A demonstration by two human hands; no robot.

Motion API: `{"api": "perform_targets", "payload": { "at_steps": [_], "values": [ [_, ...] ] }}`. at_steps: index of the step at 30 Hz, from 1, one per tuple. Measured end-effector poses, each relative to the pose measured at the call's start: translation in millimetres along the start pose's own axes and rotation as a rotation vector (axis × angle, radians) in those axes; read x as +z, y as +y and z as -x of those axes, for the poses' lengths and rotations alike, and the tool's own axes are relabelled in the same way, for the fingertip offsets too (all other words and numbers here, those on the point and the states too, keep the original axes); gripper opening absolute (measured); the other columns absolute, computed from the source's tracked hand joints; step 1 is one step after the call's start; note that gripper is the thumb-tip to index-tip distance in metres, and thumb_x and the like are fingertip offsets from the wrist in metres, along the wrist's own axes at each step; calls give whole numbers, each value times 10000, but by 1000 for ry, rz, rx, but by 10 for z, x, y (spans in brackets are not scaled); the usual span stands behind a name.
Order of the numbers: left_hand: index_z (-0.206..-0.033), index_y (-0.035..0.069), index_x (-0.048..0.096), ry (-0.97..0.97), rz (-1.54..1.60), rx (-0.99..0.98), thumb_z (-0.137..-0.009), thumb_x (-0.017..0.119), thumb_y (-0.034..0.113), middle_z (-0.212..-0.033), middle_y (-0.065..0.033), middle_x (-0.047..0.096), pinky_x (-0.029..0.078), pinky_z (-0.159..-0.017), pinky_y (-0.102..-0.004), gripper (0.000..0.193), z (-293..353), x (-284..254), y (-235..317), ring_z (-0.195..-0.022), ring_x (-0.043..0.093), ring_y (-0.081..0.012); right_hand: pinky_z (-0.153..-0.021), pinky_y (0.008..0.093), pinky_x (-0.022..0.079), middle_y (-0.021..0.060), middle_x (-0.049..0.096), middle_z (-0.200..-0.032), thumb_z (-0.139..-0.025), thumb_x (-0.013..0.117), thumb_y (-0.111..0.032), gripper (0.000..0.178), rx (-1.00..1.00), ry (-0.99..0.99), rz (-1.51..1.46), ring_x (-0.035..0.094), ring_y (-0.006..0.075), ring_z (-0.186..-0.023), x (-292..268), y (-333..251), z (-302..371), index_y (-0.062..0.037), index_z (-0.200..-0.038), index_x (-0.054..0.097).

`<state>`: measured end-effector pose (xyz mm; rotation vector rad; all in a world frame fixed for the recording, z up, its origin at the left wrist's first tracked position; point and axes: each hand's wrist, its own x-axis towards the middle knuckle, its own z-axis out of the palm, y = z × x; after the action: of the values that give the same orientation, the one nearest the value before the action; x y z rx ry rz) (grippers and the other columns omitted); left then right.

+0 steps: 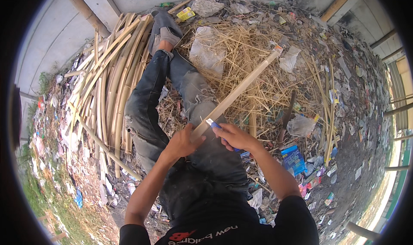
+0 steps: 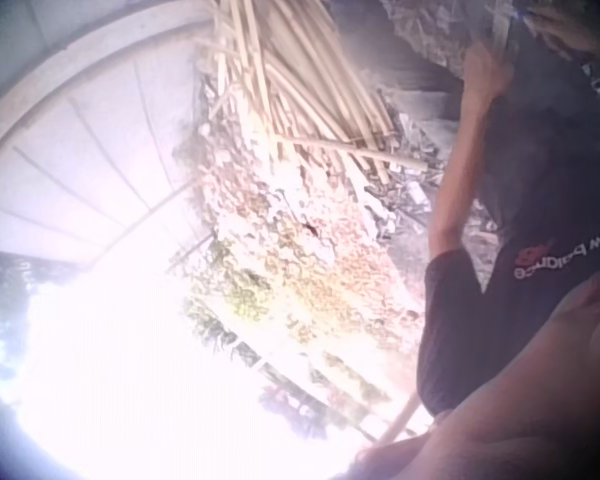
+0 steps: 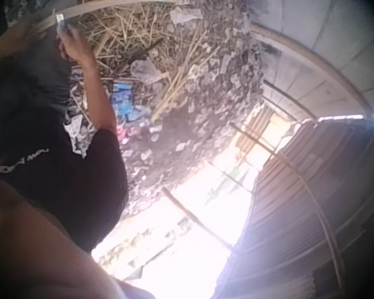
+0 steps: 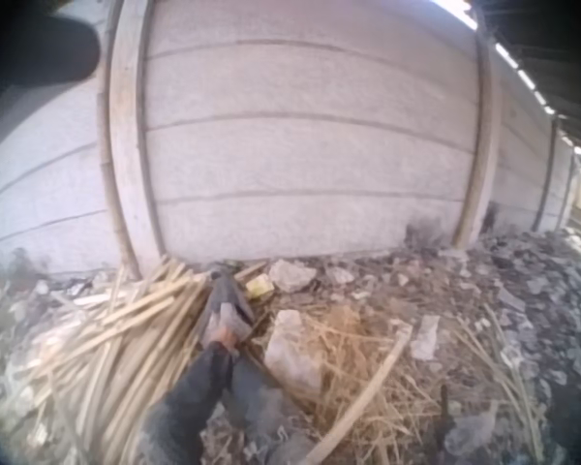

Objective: The person sits on the ground and uses a utility knife to shave the surface of a long bamboo pole. They hold the pole with their left hand and scrape along its length with the knife in their right hand, removing thin strips of material.

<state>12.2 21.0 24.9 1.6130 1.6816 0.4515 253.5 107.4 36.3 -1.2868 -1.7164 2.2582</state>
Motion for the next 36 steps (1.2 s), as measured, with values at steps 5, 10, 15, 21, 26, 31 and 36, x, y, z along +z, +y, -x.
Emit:
{"api": "perform_targets", "payload": {
  "at_steps": [5, 10, 15, 21, 26, 31, 36],
  "values": [
    [-1191, -36, 497, -238, 252, -201, -965, 686, 260, -916, -293, 731, 554, -812, -531, 418, -136, -143, 136, -916, 716, -497, -536, 270, 463, 51, 575, -717, -1136, 468, -365, 366, -73, -95, -180, 580, 134, -548, -68, 223, -118, -23, -1116, 598],
    [-1162, -5, 618, 51, 164, 99, -941, 716, 301, -868, -180, 711, 528, -712, -409, 389, 116, 19, -174, -818, 717, -293, -519, 288, 487, 58, 578, -723, -1129, 483, -411, 377, 82, -236, -287, 598, 150, -531, 77, -75, 89, -45, -1146, 577],
    [-1261, 19, 680, -305, 608, -247, -937, 750, 397, -857, -91, 669, 470, -674, -335, 503, 131, -167, -83, -771, 620, -163, -455, 303, 466, 32, 525, -671, -1117, 495, -458, 414, 187, -282, -404, 567, 146, -476, 279, 71, -30, -55, -1073, 577],
    [-1187, 69, 750, -299, 789, -318, -997, 700, 534, -756, 32, 548, 378, -599, -268, 505, 96, -61, -132, -677, 482, -71, -423, 299, 431, 7, 491, -654, -1098, 528, -479, 436, 212, -294, -406, 518, 125, -445, 311, 57, -63, -57, -999, 576],
    [-1014, 76, 736, -316, 813, -337, -1014, 720, 464, -705, 68, 509, 338, -560, -248, 388, 37, -76, -53, -618, 447, -58, -414, 292, 401, -18, 453, -650, -1094, 539, -482, 426, 240, -244, -529, 452, 99, -434, 337, 79, -48, -72, -984, 565],
    [-1165, 94, 769, -376, 830, -361, -991, 743, 487, -675, 78, 478, 314, -524, -263, 430, -13, -65, -180, -583, 402, -54, -411, 285, 384, -32, 443, -653, -1090, 549, -487, 415, 259, -279, -550, 431, 88, -434, 327, 83, -39, -86, -982, 555],
    [-1168, 97, 769, -367, 808, -379, -988, 746, 488, -654, 85, 458, 291, -501, -263, 431, -20, -67, -178, -556, 377, -51, -415, 281, 383, -32, 443, -656, -1089, 552, -486, 406, 280, -286, -589, 434, 85, -440, 342, 120, -37, -97, -974, 541]
  ]
}}
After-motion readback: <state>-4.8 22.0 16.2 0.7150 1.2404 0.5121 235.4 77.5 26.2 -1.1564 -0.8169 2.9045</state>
